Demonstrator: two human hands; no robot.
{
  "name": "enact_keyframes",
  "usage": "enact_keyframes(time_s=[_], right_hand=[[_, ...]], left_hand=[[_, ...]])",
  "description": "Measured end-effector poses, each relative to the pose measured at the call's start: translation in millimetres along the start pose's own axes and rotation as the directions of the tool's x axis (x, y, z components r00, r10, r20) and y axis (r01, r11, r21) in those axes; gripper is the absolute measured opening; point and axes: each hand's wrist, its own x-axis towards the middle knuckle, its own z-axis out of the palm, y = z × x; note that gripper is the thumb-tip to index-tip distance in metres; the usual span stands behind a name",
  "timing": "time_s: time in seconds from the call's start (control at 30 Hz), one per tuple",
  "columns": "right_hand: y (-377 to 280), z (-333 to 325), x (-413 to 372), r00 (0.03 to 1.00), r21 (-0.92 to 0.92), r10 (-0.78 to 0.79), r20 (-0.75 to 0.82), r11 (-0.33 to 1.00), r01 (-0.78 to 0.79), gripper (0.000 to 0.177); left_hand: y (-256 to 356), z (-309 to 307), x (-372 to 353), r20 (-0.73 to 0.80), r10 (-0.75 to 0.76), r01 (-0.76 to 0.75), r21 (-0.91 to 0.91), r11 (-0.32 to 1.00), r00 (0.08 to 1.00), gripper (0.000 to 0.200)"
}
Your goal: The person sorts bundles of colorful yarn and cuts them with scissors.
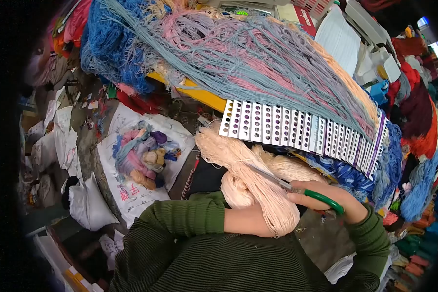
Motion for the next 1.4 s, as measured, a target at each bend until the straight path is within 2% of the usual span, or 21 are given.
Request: enact_keyframes(time_s=[0.03,0.17,0.23,0.3,0.37,0.43,0.5,0.53,0.63,0.67,0.73,0.8,0.83,0.93,0.97,1.07,1.13,1.2,1.27,1.33,1.4], right_hand=[[3.6,0.3,2.1,1.0,0.006,-0.015,-0.013,1.0,0.015,0.04],[31.7,1.2,20.6,0.996,0.126,-0.081,-0.043,0.988,0.086,0.04],[30.8,1.0,20.9,0.992,0.185,-0.106,-0.071,0.976,0.117,0.04],[24.7,-0.3,23.0,0.988,0.211,-0.134,-0.081,0.966,0.149,0.039],[22.6,-1.0,26.4,0.981,0.227,-0.171,-0.09,0.956,0.187,0.037],[23.0,-1.3,32.2,0.972,0.231,-0.213,-0.096,0.945,0.23,0.035],[13.5,-2.5,37.4,0.936,0.139,-0.327,-0.128,0.929,0.343,0.035],[7.1,-3.5,40.3,0.913,0.094,-0.384,-0.142,0.913,0.398,0.036],[-17.2,-13.2,42.8,0.85,0.202,-0.428,-0.309,0.843,0.498,0.04],[-21.8,-15.2,46.8,0.815,0.319,-0.363,-0.452,0.788,0.527,0.052],[-41.7,-25.2,30.4,0.648,0.302,-0.479,-0.592,0.614,0.729,0.064],[-46.7,-40.8,15.0,0.506,0.193,-0.555,-0.66,0.526,0.828,0.071],[-45.6,-47.4,2.0,0.517,0.24,-0.5,-0.695,0.517,0.822,0.069],[-36.5,-70.4,-18.0,0.293,0.187,-0.378,-0.878,0.291,0.938,0.066],[-22.6,-81.0,-31.1,0.279,0.183,-0.468,-0.839,0.241,0.953,0.063],[15.8,-105.2,-79.5,0.197,0.115,-0.386,-0.901,0.224,0.968,0.056],[46.5,-121.9,-105.4,0.076,0.025,-0.252,-0.965,0.2,0.98,0.058],[97.1,-145.4,-129.3,0.04,0.037,-0.06,-0.997,0.04,0.998,0.055],[176.3,-178.6,-154.1,-0.129,-0.15,0.184,-0.974,-0.104,0.983,0.05],[230.4,-183.6,-166.2,-0.303,-0.185,0.427,-0.852,0.294,0.938,0.04],[317.5,-201.7,-165.2,-0.246,0.16,0.391,-0.887,0.759,0.631,0.032]], left_hand=[[3.0,-4.0,1.4,0.04,-0.022,0.022,0.013,1.0,0.999,0.017],[13.8,-14.3,-0.3,-0.141,0.048,-0.027,0.144,0.989,0.989,0.016],[5.9,-7.5,-0.3,-0.109,0.062,-0.045,0.152,0.987,0.992,0.017],[6.4,-0.9,7.7,-0.323,0.055,-0.067,-0.024,0.997,0.945,0.018],[4.4,-0.8,8.7,-0.27,0.07,-0.068,0.016,0.998,0.96,0.019],[1.4,-5.1,3.8,0.057,0.067,-0.08,0.268,0.96,0.996,0.02],[2.5,-5.4,-0.1,-0.019,0.058,-0.055,0.145,0.988,0.998,0.021],[3.0,-5.1,-1.4,-0.054,0.05,-0.045,0.082,0.996,0.997,0.021],[11.3,-7.6,4.3,0.132,-0.14,0.114,0.185,0.976,0.981,0.022],[8.9,-5.1,3.1,0.126,-0.159,0.137,0.168,0.976,0.979,0.022],[1.6,2.4,-0.7,0.127,-0.19,0.174,0.132,0.976,0.973,0.022],[4.4,-4.5,2.4,0.068,-0.099,0.09,0.128,0.988,0.993,0.023],[5.1,-8.7,5.3,0.046,-0.044,0.038,0.124,0.992,0.998,0.024],[-11.4,8.9,-8.6,0.103,-0.133,0.12,0.126,0.985,0.986,0.018],[-13.6,6.0,-8.7,0.114,-0.14,0.127,0.117,0.985,0.984,0.018],[-17.5,-5.3,-5.7,0.133,-0.196,0.185,0.093,0.978,0.971,0.019],[-19.4,-14.0,1.8,0.138,-0.234,0.228,0.059,0.972,0.962,0.019],[-22.9,-21.0,11.4,0.135,-0.27,0.271,0.01,0.962,0.953,0.019],[-25.6,-31.3,19.7,0.12,-0.318,0.326,-0.058,0.944,0.941,0.02],[-26.4,-43.3,32.5,0.088,-0.357,0.367,-0.165,0.916,0.93,0.02],[-25.0,-60.9,43.1,0.026,-0.405,0.393,-0.313,0.865,0.914,0.02]])
